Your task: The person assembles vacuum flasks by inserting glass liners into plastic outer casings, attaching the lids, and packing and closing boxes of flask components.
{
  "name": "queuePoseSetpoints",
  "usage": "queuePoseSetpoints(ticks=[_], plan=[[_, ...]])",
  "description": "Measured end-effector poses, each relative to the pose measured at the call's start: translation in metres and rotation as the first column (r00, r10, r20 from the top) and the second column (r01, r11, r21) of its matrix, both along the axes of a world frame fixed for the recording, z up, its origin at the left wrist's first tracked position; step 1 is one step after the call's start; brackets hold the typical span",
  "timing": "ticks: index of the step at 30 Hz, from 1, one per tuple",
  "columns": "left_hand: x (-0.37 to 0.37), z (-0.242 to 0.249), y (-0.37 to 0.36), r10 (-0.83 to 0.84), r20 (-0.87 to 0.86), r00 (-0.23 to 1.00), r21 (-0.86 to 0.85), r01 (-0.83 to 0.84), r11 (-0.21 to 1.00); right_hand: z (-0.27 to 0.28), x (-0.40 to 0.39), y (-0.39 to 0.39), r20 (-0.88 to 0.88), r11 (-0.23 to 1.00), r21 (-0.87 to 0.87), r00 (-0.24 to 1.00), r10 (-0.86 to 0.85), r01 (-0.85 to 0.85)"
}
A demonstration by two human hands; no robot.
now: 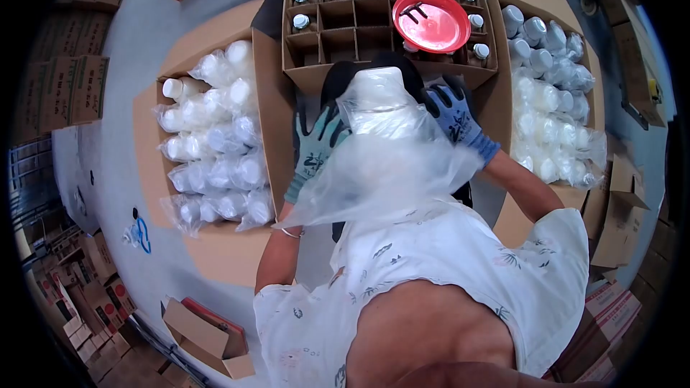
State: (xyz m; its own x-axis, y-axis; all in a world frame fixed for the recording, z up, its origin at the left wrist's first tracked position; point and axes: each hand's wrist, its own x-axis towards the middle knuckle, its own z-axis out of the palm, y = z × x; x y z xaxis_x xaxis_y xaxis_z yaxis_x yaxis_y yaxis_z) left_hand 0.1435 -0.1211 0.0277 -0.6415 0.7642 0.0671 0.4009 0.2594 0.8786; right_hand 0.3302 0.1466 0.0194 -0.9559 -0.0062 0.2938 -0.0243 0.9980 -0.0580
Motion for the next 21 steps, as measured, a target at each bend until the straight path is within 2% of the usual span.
queuePoseSetpoints(ticks=[2,3,4,5,6,7,8,9,10,11,12,13,14,15,17,18,19,20,21], plan=[[-0.009,-0.009,0.011,-0.007,-0.112,0.994,0.061,0.014,0.998,0.013,-0.010,-0.001,-0.092,0.997,0.040,0.994,-0.062,0.066],[-0.016,-0.011,0.019,-0.030,-0.195,0.980,0.062,0.043,0.997,0.006,-0.014,0.006,-0.015,0.975,0.167,0.990,-0.144,0.144],[-0.026,-0.010,0.028,-0.113,-0.429,0.896,-0.032,0.110,0.993,-0.008,-0.021,0.018,0.047,0.931,0.297,0.971,-0.234,0.210],[-0.034,-0.003,0.040,-0.192,-0.634,0.749,-0.135,0.137,0.981,-0.026,-0.025,0.028,0.093,0.866,0.425,0.939,-0.330,0.262],[-0.042,0.011,0.050,-0.262,-0.826,0.499,-0.248,0.097,0.964,-0.037,-0.020,0.028,0.088,0.946,0.089,0.943,-0.320,0.313],[-0.049,0.010,0.056,-0.421,-0.712,0.561,-0.371,0.208,0.905,-0.037,-0.018,0.025,0.049,0.915,-0.259,0.950,-0.308,0.310],[-0.051,0.005,0.054,-0.456,-0.627,0.632,-0.327,0.318,0.890,-0.034,-0.004,0.019,0.141,0.738,-0.628,0.969,-0.203,0.246],[-0.049,-0.004,0.047,-0.492,-0.528,0.692,-0.265,0.416,0.870,-0.021,0.001,0.015,0.222,0.770,-0.618,0.975,-0.020,0.157],[-0.046,0.001,0.038,-0.401,-0.330,0.854,-0.064,0.404,0.913,-0.009,0.006,0.011,0.296,0.775,-0.628,0.941,0.164,0.063],[-0.041,0.008,0.029,-0.360,0.026,0.932,-0.229,0.356,0.906,-0.002,0.008,0.006,0.475,0.940,-0.289,0.825,0.306,-0.182],[-0.034,0.043,0.029,-0.216,0.359,0.908,-0.394,0.357,0.847,0.001,0.016,-0.001,0.526,0.909,-0.387,0.773,0.355,-0.154],[-0.028,0.062,0.026,0.010,0.615,0.788,-0.531,0.405,0.744,0.003,0.024,-0.010,0.565,0.869,-0.480,0.716,0.409,-0.119],[-0.024,0.054,0.014,-0.110,0.553,0.826,-0.417,0.389,0.822,0.005,0.027,-0.015,0.591,0.823,-0.563,0.659,0.466,-0.077],[-0.021,0.037,-0.001,-0.217,0.468,0.857,-0.293,0.382,0.877,0.007,0.027,-0.017,0.579,0.856,-0.498,0.682,0.447,-0.139],[-0.015,0.029,-0.010,-0.241,0.348,0.906,-0.051,0.275,0.960,0.013,0.029,-0.024,0.550,0.899,-0.359,0.722,0.420,-0.250],[-0.007,0.030,-0.006,-0.170,0.332,0.928,0.064,0.158,0.985,0.015,0.033,-0.026,0.373,0.887,-0.408,0.847,0.379,-0.217],[0.001,0.031,-0.001,-0.094,0.323,0.942,0.182,0.036,0.983,0.010,0.036,-0.027,0.376,0.880,-0.451,0.863,0.338,-0.148],[0.011,0.024,0.000,0.018,0.294,0.956,0.141,-0.062,0.988,0.001,0.040,-0.026,0.381,0.868,-0.490,0.875,0.298,-0.082],[0.016,0.023,0.005,-0.006,0.270,0.963,0.172,-0.042,0.984,-0.004,0.043,-0.027,0.388,0.849,-0.528,0.885,0.258,-0.016]])
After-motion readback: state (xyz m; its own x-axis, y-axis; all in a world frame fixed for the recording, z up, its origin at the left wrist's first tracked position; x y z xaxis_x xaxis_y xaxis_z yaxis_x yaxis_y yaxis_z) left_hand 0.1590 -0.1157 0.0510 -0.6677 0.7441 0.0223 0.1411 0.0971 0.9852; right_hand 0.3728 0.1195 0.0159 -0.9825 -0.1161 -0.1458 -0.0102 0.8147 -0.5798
